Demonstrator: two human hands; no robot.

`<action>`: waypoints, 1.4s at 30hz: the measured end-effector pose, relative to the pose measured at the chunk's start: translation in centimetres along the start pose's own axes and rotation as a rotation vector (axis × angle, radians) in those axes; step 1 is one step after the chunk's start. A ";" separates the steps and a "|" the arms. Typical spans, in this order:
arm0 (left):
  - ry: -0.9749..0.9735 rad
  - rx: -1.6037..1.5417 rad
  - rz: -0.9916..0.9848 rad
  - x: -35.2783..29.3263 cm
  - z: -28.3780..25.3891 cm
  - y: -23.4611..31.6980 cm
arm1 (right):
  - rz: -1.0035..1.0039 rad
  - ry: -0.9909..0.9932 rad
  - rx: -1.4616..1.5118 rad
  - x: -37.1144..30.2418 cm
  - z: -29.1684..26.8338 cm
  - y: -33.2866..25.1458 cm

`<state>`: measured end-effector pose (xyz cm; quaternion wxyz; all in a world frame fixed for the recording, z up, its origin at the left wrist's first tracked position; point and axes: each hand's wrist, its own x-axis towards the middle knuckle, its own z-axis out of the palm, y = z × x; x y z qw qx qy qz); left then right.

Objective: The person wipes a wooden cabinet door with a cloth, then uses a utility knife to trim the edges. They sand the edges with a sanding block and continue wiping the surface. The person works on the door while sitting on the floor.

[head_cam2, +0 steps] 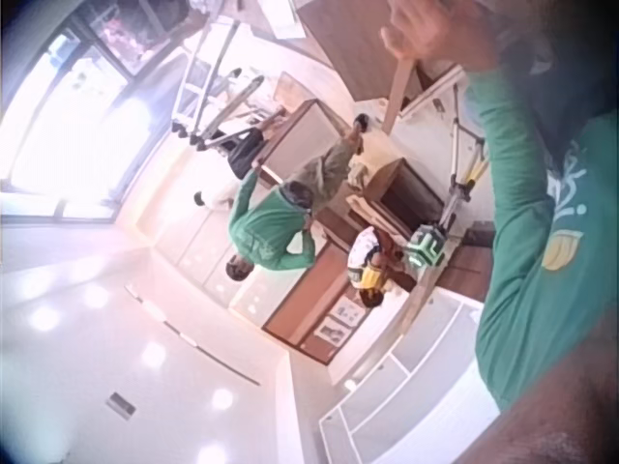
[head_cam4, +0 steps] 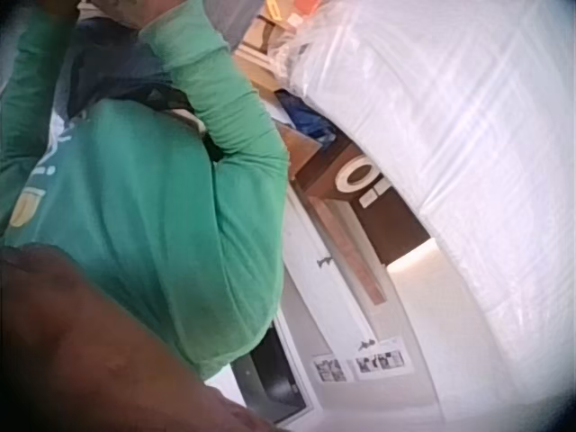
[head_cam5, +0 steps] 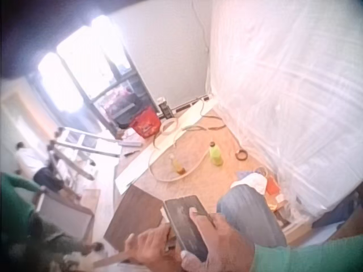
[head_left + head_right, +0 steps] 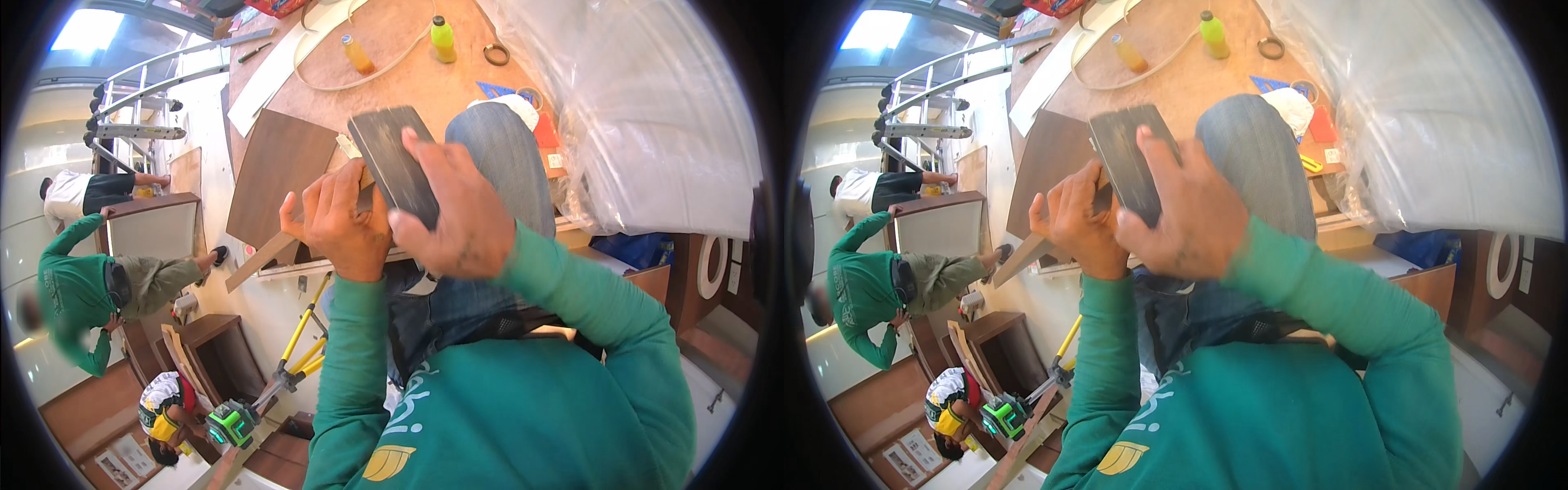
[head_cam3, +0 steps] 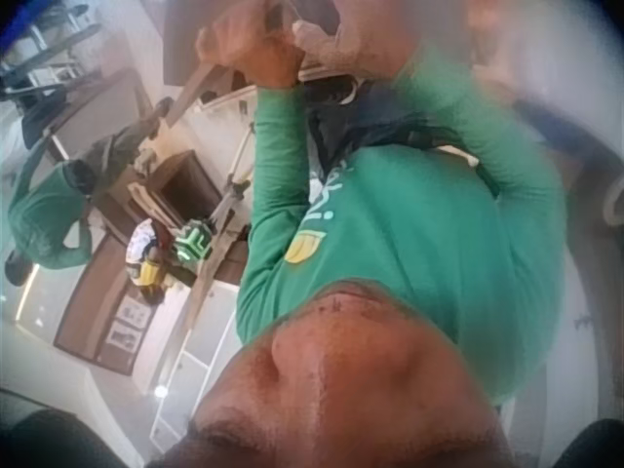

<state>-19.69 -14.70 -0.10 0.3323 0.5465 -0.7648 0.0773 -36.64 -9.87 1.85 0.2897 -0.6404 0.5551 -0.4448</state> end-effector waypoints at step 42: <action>0.002 0.062 -0.026 2.0 1.0 1.9 | -0.106 0.267 0.402 9.2 -2.3 7.8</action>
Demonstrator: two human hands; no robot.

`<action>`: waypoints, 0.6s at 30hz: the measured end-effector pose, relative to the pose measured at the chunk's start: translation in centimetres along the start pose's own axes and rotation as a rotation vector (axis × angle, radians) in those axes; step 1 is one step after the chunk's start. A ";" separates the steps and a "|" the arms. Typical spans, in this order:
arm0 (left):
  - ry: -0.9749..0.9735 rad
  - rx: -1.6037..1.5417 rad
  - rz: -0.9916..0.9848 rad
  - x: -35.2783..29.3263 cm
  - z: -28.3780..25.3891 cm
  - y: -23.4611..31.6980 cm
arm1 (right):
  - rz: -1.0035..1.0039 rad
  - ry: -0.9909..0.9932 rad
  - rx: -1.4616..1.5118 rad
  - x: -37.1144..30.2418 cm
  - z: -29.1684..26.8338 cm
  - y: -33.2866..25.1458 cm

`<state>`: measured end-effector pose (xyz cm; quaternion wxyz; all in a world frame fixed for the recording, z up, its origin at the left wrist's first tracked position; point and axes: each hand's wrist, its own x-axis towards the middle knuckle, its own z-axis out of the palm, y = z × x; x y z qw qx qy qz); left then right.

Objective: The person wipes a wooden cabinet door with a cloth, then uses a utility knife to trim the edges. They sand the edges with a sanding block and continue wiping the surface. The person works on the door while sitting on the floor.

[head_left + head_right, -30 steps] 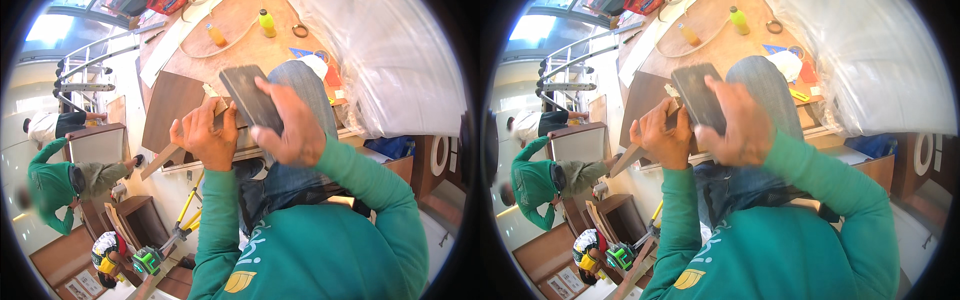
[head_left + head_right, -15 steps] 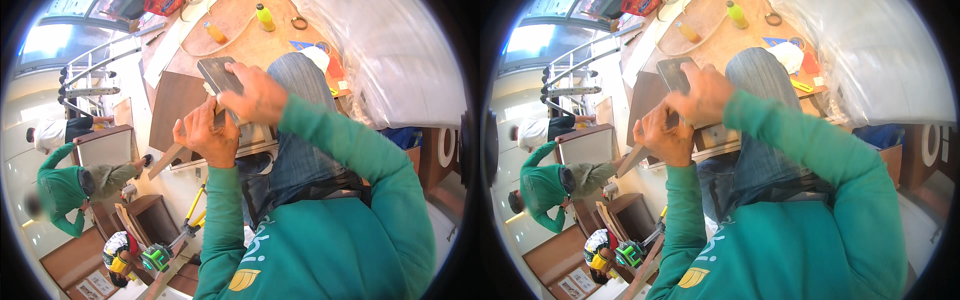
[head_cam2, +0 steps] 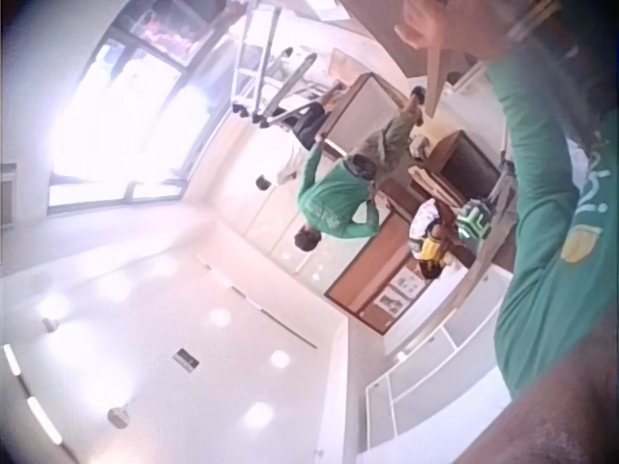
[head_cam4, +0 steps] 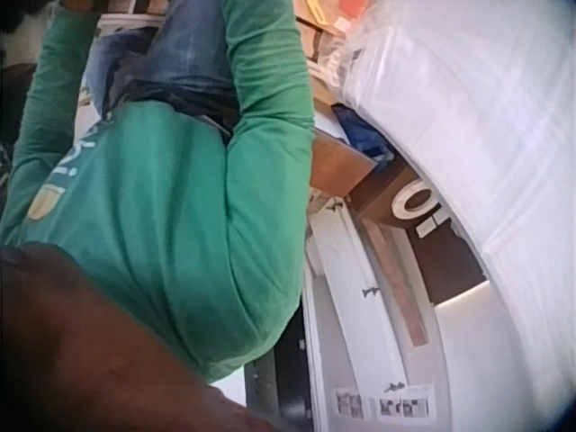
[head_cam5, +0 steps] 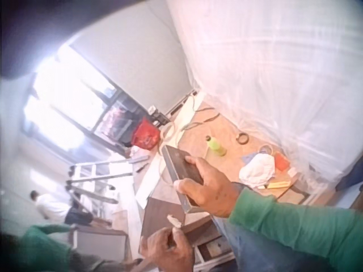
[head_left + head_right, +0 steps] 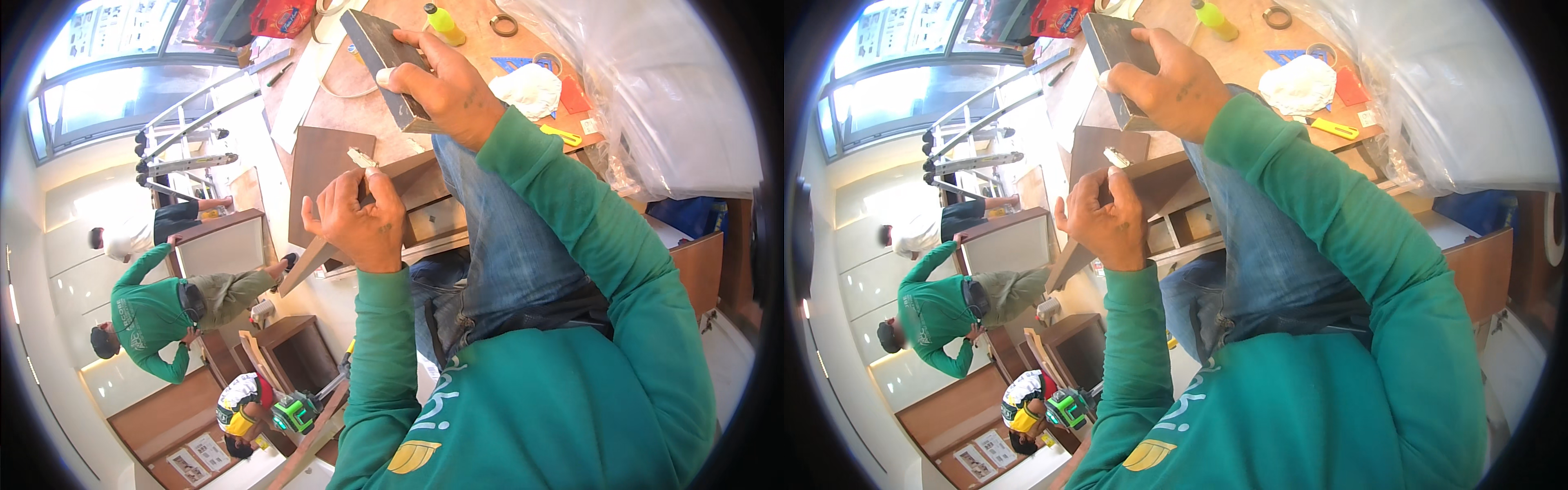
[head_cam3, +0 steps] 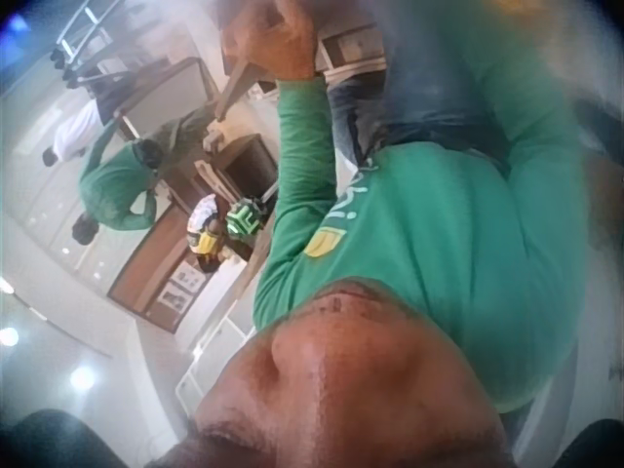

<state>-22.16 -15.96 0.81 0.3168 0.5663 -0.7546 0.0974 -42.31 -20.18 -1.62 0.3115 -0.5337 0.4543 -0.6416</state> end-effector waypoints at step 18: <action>-0.368 -0.787 -0.461 7.1 -1.0 -3.9 | 0.241 0.180 0.166 0.3 0.3 0.3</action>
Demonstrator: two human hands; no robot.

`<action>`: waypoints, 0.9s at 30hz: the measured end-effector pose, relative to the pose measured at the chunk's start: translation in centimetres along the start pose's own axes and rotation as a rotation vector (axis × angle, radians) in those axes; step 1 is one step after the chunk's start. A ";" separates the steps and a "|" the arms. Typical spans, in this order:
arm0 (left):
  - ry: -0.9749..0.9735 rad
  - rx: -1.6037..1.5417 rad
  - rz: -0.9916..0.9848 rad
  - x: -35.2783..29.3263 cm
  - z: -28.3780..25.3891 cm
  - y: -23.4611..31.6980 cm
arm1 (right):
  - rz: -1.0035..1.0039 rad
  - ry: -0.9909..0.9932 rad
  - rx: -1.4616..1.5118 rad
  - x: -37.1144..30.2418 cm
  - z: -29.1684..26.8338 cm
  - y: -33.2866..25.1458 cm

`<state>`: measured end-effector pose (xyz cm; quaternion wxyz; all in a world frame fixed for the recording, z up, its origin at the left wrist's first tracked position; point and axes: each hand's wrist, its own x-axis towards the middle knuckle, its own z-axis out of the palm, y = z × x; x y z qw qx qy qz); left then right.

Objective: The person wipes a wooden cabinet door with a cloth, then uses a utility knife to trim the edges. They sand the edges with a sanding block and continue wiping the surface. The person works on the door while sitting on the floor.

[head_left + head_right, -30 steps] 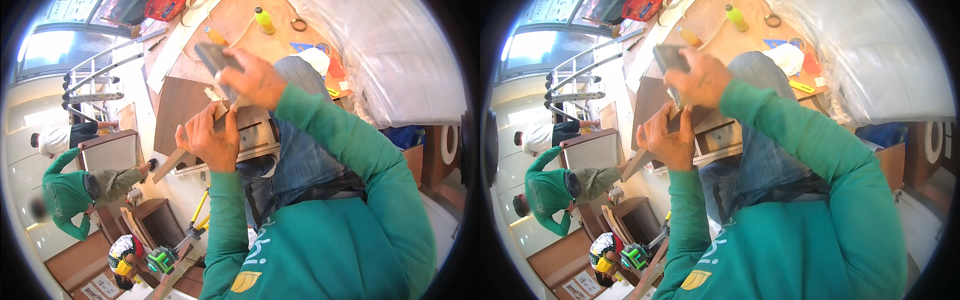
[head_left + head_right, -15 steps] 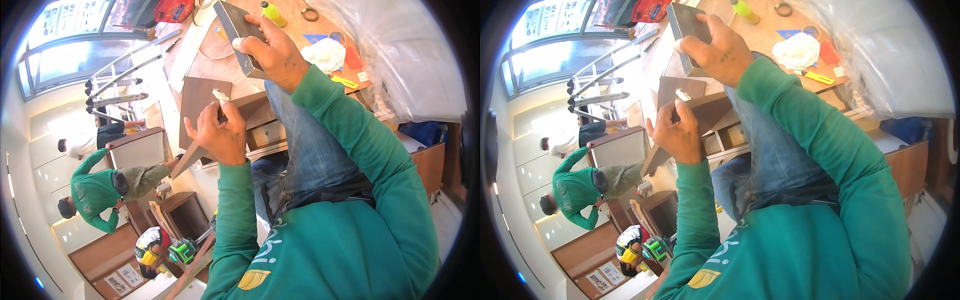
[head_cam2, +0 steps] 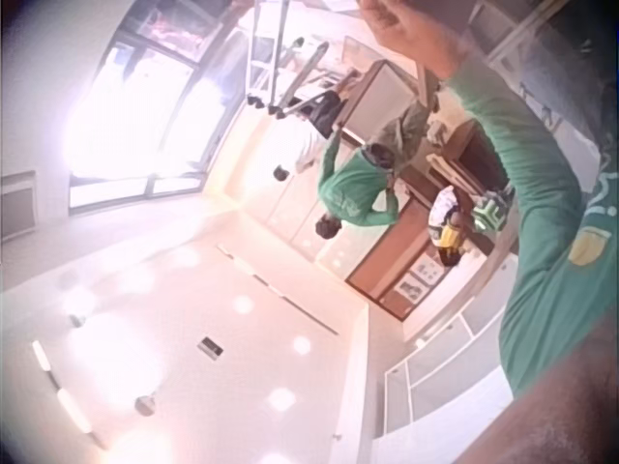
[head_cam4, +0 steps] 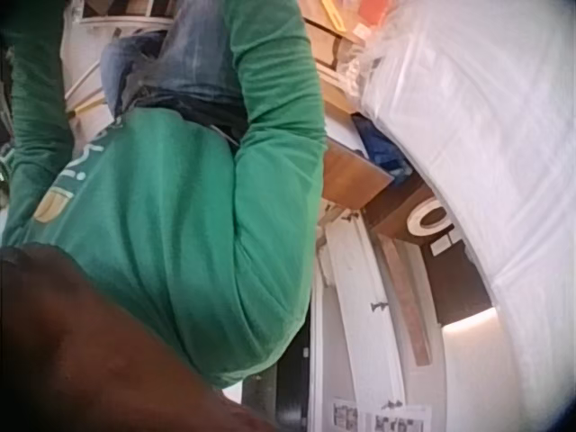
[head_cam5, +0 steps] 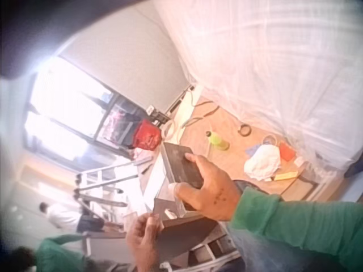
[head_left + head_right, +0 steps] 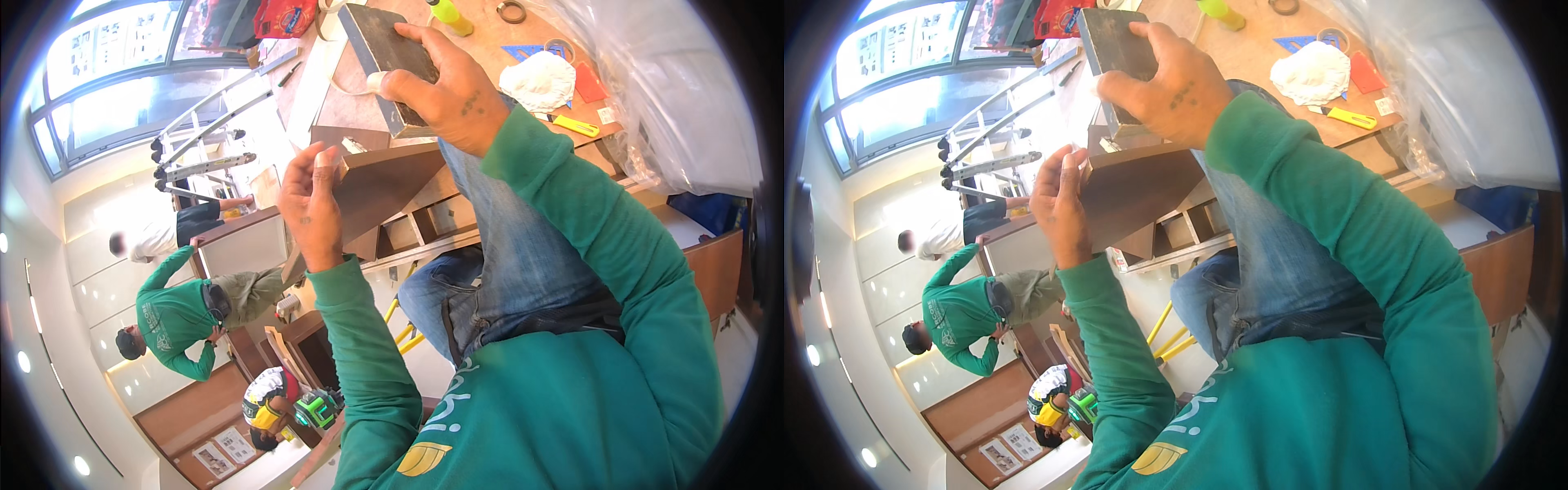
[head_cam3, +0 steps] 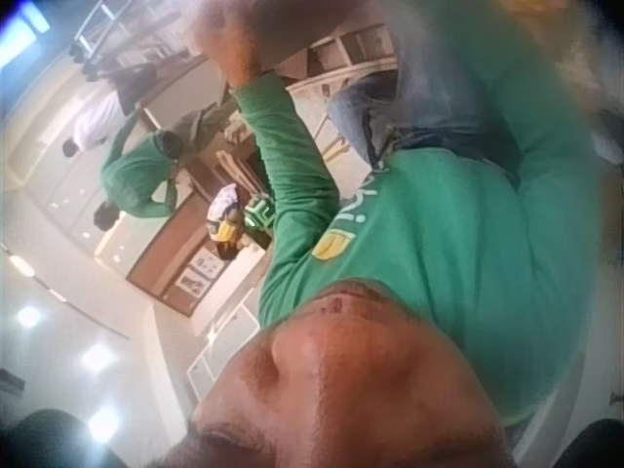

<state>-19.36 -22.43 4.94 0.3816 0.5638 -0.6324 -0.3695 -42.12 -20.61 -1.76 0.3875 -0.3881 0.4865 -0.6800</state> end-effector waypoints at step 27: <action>-0.300 -0.027 -0.328 4.3 -1.7 0.5 | 0.128 -0.001 0.235 0.4 -0.5 -0.7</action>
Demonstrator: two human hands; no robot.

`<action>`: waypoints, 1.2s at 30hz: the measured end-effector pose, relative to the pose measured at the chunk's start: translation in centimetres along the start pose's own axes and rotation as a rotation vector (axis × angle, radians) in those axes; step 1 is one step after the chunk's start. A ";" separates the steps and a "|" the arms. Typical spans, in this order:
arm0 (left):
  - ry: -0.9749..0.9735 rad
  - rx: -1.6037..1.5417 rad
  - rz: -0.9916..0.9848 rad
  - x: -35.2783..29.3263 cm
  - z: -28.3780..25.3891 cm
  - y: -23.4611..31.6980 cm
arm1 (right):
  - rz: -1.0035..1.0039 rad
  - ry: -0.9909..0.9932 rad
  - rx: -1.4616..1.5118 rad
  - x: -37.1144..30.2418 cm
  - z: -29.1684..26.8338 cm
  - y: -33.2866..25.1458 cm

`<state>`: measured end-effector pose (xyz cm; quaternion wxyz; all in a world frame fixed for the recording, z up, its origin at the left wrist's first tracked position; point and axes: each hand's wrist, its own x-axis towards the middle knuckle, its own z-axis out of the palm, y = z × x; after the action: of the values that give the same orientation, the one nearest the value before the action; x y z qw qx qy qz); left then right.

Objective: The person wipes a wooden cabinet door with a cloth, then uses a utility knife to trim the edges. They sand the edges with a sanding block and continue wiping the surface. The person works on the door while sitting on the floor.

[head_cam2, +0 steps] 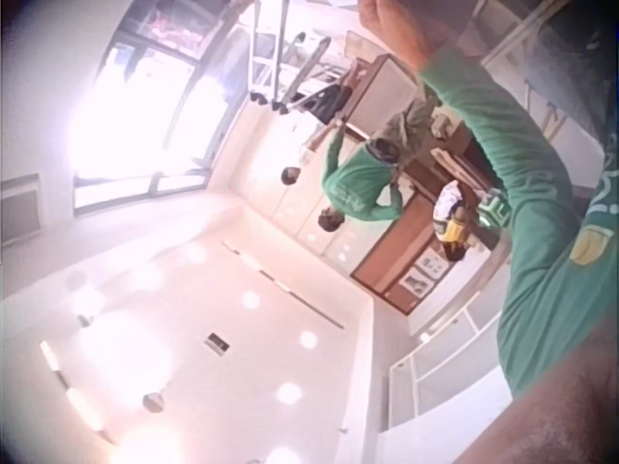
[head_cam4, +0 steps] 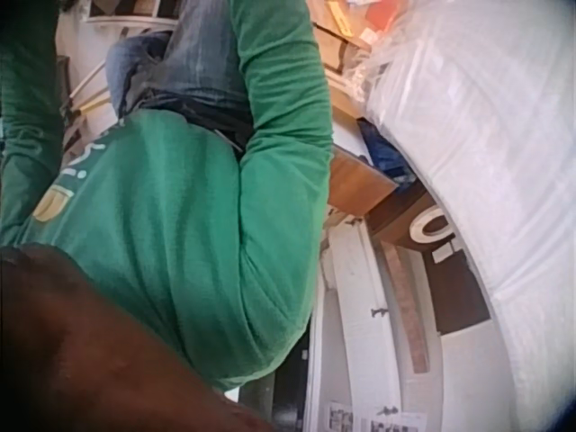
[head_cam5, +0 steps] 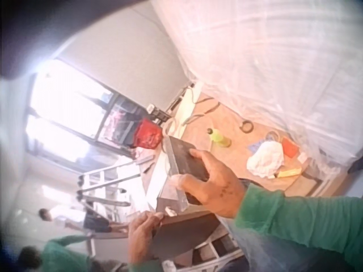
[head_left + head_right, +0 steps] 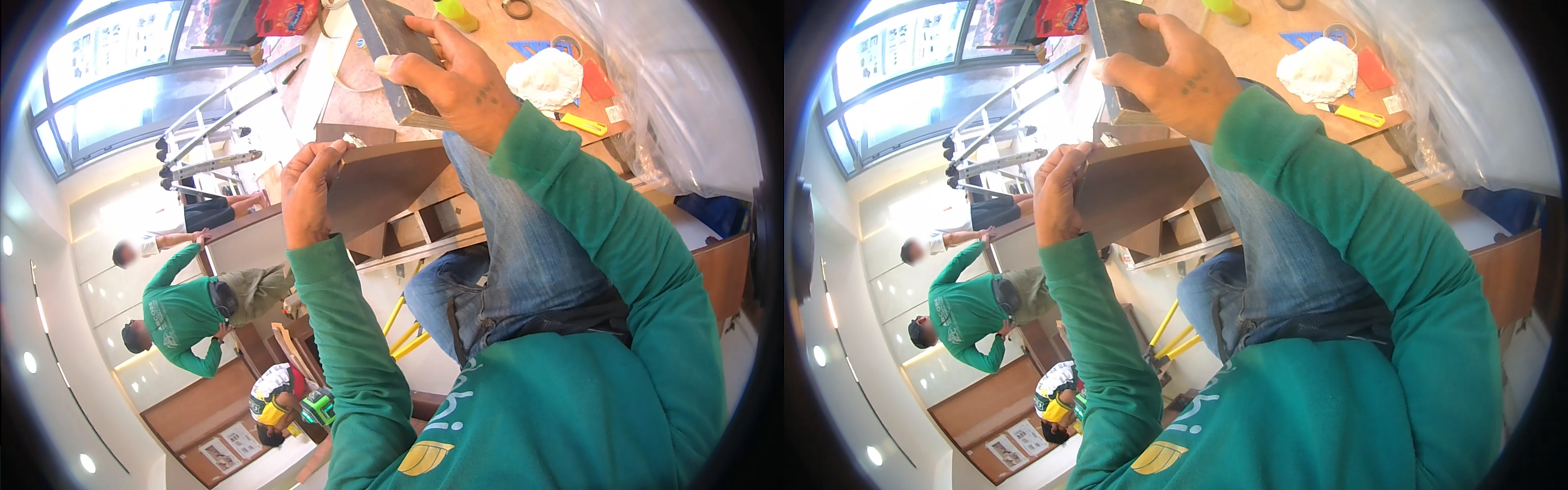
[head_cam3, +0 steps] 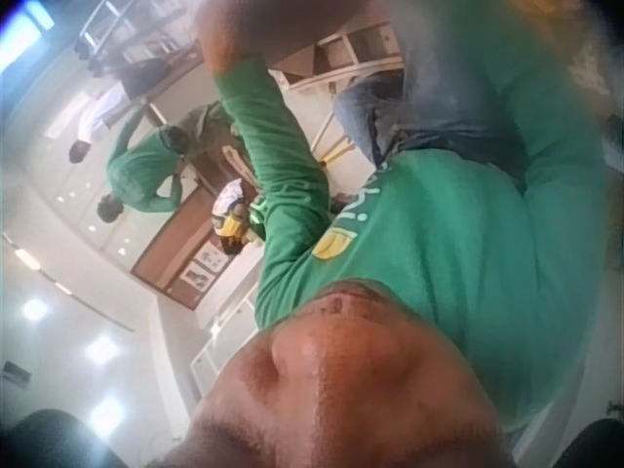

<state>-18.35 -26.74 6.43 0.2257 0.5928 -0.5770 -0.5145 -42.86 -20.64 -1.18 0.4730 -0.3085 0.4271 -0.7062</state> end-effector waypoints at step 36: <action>0.585 0.629 0.768 -4.2 2.8 -5.3 | -0.136 -0.417 -0.992 -7.8 1.8 -8.9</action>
<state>-17.56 -20.74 2.30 0.3594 0.4970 -0.7897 -0.0140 -42.16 -12.26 7.31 0.2984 -0.6555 0.5852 -0.3726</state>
